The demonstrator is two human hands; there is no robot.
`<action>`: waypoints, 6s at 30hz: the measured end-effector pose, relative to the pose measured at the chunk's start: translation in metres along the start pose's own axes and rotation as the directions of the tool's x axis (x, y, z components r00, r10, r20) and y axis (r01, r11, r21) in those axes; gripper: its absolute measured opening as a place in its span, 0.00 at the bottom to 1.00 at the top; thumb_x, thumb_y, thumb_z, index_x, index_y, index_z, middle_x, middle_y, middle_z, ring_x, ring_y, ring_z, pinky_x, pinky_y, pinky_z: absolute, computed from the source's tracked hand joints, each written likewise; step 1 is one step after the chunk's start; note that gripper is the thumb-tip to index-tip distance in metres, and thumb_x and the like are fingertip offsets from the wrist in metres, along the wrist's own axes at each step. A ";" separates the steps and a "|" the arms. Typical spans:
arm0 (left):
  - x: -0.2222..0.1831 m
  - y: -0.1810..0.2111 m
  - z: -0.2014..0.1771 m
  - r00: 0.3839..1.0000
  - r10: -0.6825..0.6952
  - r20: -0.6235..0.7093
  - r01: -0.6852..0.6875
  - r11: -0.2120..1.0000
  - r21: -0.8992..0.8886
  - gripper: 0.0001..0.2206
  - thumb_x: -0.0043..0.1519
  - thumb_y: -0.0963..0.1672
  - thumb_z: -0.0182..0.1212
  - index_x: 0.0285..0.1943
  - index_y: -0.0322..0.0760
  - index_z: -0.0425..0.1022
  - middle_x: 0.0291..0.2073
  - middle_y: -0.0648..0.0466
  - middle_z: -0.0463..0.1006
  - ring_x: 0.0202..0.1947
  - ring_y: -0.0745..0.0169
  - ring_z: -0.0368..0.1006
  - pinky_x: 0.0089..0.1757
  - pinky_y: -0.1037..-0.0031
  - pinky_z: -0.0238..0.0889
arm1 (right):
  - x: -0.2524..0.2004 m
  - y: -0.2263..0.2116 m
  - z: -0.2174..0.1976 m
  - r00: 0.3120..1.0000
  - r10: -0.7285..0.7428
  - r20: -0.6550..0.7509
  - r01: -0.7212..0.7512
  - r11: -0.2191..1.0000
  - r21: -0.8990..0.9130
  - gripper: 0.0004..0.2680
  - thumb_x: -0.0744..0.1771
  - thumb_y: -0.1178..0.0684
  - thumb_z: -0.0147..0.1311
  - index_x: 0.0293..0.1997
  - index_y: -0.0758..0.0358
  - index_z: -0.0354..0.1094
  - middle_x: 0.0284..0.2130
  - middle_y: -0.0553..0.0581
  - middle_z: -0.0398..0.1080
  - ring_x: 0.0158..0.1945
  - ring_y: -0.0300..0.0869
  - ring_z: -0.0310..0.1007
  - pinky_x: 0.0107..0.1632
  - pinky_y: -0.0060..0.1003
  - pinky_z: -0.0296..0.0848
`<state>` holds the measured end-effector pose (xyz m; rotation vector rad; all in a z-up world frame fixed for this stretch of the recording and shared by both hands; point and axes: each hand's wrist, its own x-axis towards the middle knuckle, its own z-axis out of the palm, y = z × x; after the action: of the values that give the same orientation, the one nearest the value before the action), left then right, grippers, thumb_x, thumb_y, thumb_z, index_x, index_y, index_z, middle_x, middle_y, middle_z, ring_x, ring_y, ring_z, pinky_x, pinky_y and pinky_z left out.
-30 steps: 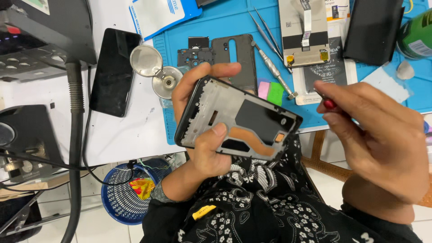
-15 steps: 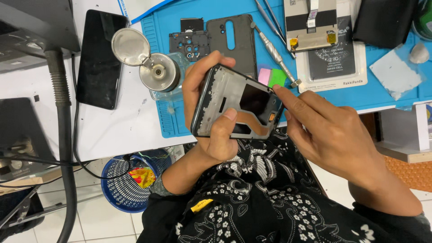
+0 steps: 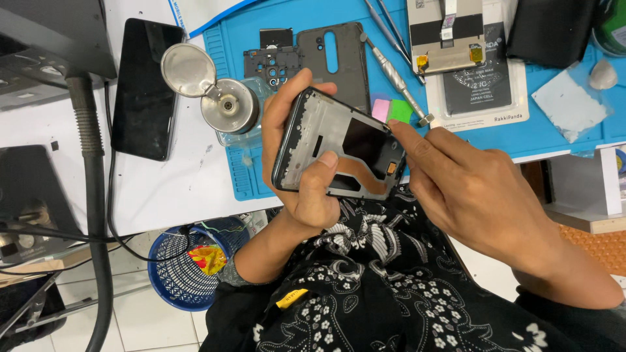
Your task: The person disassembles a smartphone by removing the battery and peeling off adhesive strips from the internal frame. They use a spray can to apply a substance to the device and handle various internal components on a blue workbench.
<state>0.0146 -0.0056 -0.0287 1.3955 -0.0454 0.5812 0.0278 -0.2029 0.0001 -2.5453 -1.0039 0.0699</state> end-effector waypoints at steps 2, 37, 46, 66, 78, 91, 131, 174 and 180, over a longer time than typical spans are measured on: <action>-0.001 0.000 -0.002 1.000 0.000 0.007 0.000 1.000 0.007 0.28 0.64 0.52 0.53 0.72 0.34 0.65 0.58 0.43 0.73 0.58 0.55 0.75 0.55 0.66 0.70 | 0.002 -0.002 -0.002 1.000 -0.009 -0.002 0.009 1.000 -0.017 0.21 0.70 0.61 0.52 0.75 0.65 0.56 0.33 0.56 0.63 0.20 0.42 0.56 0.20 0.40 0.54; 0.004 0.015 0.002 0.998 -0.060 0.028 0.063 0.991 -0.114 0.27 0.62 0.47 0.50 0.70 0.29 0.64 0.55 0.42 0.68 0.38 0.52 0.77 0.18 0.71 0.76 | 0.024 -0.023 -0.029 0.998 0.044 0.036 -0.046 0.998 0.047 0.19 0.68 0.61 0.46 0.71 0.66 0.61 0.30 0.57 0.66 0.19 0.50 0.62 0.20 0.48 0.58; 0.006 0.010 -0.001 0.994 0.096 0.054 -0.103 0.980 0.171 0.25 0.64 0.50 0.47 0.69 0.34 0.66 0.54 0.43 0.76 0.48 0.57 0.73 0.52 0.66 0.69 | 0.026 -0.023 -0.025 1.000 0.007 -0.003 -0.007 1.000 -0.011 0.21 0.68 0.60 0.51 0.73 0.61 0.57 0.32 0.54 0.63 0.19 0.50 0.62 0.19 0.47 0.57; 0.007 0.015 -0.003 0.994 0.081 0.074 -0.095 0.972 0.215 0.26 0.64 0.50 0.46 0.69 0.34 0.66 0.54 0.44 0.76 0.46 0.58 0.76 0.51 0.68 0.71 | 0.036 -0.030 -0.038 1.000 -0.003 0.014 0.002 0.994 0.109 0.19 0.69 0.61 0.48 0.71 0.65 0.58 0.27 0.55 0.62 0.18 0.45 0.57 0.19 0.44 0.54; 0.006 0.007 0.001 0.989 0.129 0.072 -0.137 0.983 0.125 0.26 0.67 0.51 0.50 0.70 0.32 0.65 0.56 0.42 0.73 0.57 0.49 0.78 0.52 0.64 0.74 | 0.044 -0.034 -0.047 1.000 -0.018 -0.001 0.018 0.987 0.157 0.18 0.70 0.59 0.46 0.70 0.66 0.58 0.29 0.56 0.66 0.16 0.45 0.59 0.18 0.43 0.56; 0.005 0.013 0.002 0.979 0.187 0.076 -0.198 0.962 0.190 0.25 0.63 0.47 0.49 0.68 0.30 0.65 0.56 0.40 0.77 0.54 0.50 0.77 0.55 0.62 0.72 | 0.050 -0.044 -0.042 0.992 -0.051 -0.117 0.068 0.987 0.147 0.19 0.70 0.57 0.46 0.71 0.64 0.57 0.32 0.56 0.67 0.14 0.46 0.59 0.15 0.42 0.58; 0.019 0.047 -0.018 0.723 -0.411 0.555 0.660 0.650 -0.377 0.36 0.53 0.45 0.53 0.76 0.27 0.61 0.50 0.43 0.78 0.48 0.57 0.74 0.52 0.70 0.66 | 0.010 0.004 -0.038 0.969 0.189 -0.161 -0.135 0.947 0.292 0.12 0.72 0.53 0.42 0.57 0.59 0.73 0.10 0.49 0.49 0.15 0.38 0.45 0.24 0.35 0.49; 0.024 0.031 -0.019 0.767 -0.255 0.589 0.292 0.956 0.033 0.30 0.58 0.49 0.44 0.72 0.40 0.66 0.56 0.53 0.78 0.69 0.57 0.65 0.71 0.60 0.48 | 0.018 -0.021 -0.047 0.999 -0.017 -0.033 0.018 0.999 0.028 0.21 0.69 0.59 0.52 0.74 0.62 0.57 0.27 0.51 0.72 0.17 0.40 0.63 0.20 0.40 0.58; 0.022 0.034 -0.019 0.768 -0.222 0.601 0.281 0.960 -0.004 0.29 0.59 0.48 0.45 0.73 0.42 0.65 0.69 0.47 0.66 0.74 0.51 0.60 0.73 0.53 0.49 | 0.016 -0.030 -0.057 0.999 0.037 -0.017 -0.035 0.996 0.076 0.20 0.69 0.57 0.50 0.73 0.60 0.59 0.21 0.53 0.67 0.14 0.45 0.59 0.21 0.43 0.55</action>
<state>0.0133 0.0218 0.0068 1.4161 -0.3832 -0.1077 0.0314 -0.1926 0.0659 -2.4905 -0.9306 0.0927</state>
